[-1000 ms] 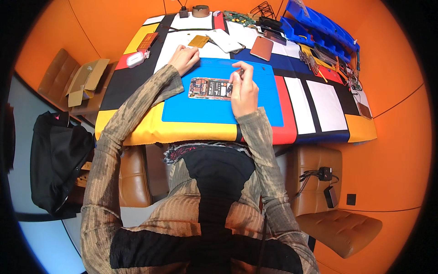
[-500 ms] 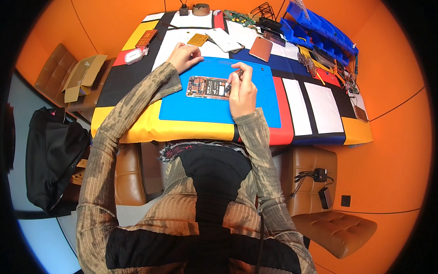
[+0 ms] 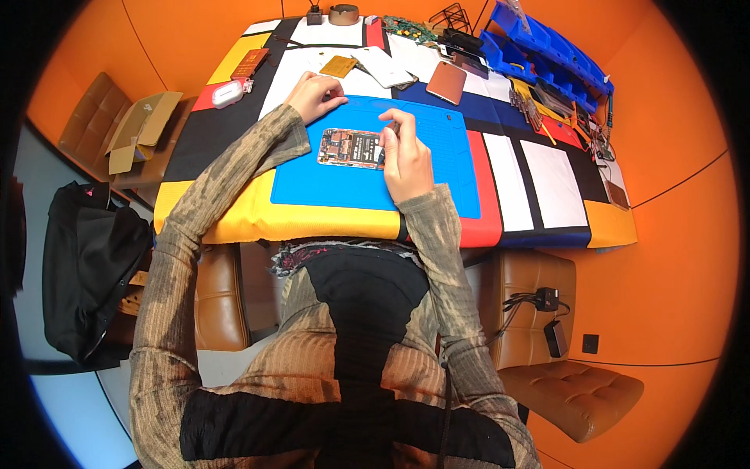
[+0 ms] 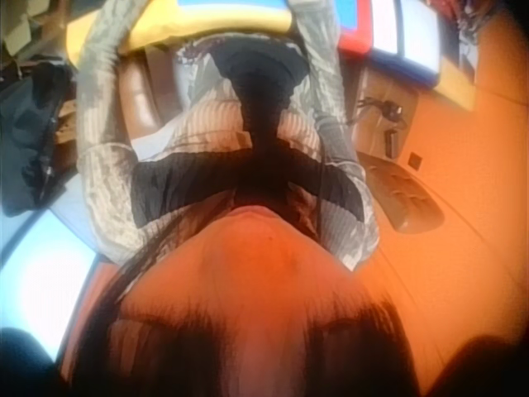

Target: The person uses a metal spudger to pry and disconnect components on a disassembled smartphone motherboard. They remove a small metal bracket and continue to separate internal parts on a blue anti-static mat.

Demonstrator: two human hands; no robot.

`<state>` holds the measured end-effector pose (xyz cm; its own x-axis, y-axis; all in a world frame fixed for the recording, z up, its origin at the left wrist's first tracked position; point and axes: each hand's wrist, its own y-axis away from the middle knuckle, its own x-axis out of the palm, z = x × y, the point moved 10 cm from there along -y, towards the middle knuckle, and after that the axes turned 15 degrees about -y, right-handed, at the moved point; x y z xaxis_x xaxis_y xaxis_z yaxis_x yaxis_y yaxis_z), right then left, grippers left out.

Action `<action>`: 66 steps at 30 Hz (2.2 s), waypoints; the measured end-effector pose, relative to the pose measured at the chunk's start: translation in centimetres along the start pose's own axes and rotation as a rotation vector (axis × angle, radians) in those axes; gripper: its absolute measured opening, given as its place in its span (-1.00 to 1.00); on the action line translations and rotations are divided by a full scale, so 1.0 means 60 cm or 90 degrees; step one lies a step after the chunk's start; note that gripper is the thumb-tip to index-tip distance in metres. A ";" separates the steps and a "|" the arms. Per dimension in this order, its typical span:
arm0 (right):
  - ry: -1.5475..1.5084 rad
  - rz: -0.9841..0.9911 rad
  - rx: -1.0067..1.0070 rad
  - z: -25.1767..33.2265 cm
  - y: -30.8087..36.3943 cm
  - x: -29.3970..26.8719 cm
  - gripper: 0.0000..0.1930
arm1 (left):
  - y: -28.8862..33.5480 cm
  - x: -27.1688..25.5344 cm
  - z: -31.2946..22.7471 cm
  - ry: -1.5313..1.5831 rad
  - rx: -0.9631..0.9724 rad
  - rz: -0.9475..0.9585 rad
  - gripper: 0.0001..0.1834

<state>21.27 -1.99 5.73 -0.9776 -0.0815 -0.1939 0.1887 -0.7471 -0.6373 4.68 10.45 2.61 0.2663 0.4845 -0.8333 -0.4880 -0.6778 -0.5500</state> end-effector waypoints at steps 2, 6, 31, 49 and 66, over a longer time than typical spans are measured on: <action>-0.031 -0.027 -0.026 0.004 0.000 -0.007 -0.84 | -0.001 0.001 0.000 0.001 0.000 0.011 -0.78; 0.015 -0.054 -0.069 0.011 -0.003 -0.014 -0.83 | -0.001 -0.003 -0.002 -0.005 0.001 0.004 -0.77; 0.046 -0.026 -0.089 0.012 -0.009 -0.006 -0.78 | -0.003 -0.002 -0.006 -0.010 0.024 -0.013 -0.81; 0.025 -0.023 -0.088 0.010 -0.013 -0.011 -0.74 | -0.004 0.000 -0.004 0.002 0.024 -0.010 -0.90; -0.007 -0.017 -0.106 0.020 -0.012 -0.013 -0.72 | -0.005 0.003 -0.003 -0.013 0.021 0.006 -0.89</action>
<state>21.80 -2.20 7.23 -0.9833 -0.0710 -0.1677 0.1746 -0.6300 -0.7567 5.04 10.63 2.58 0.2439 0.4895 -0.8372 -0.5178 -0.6642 -0.5392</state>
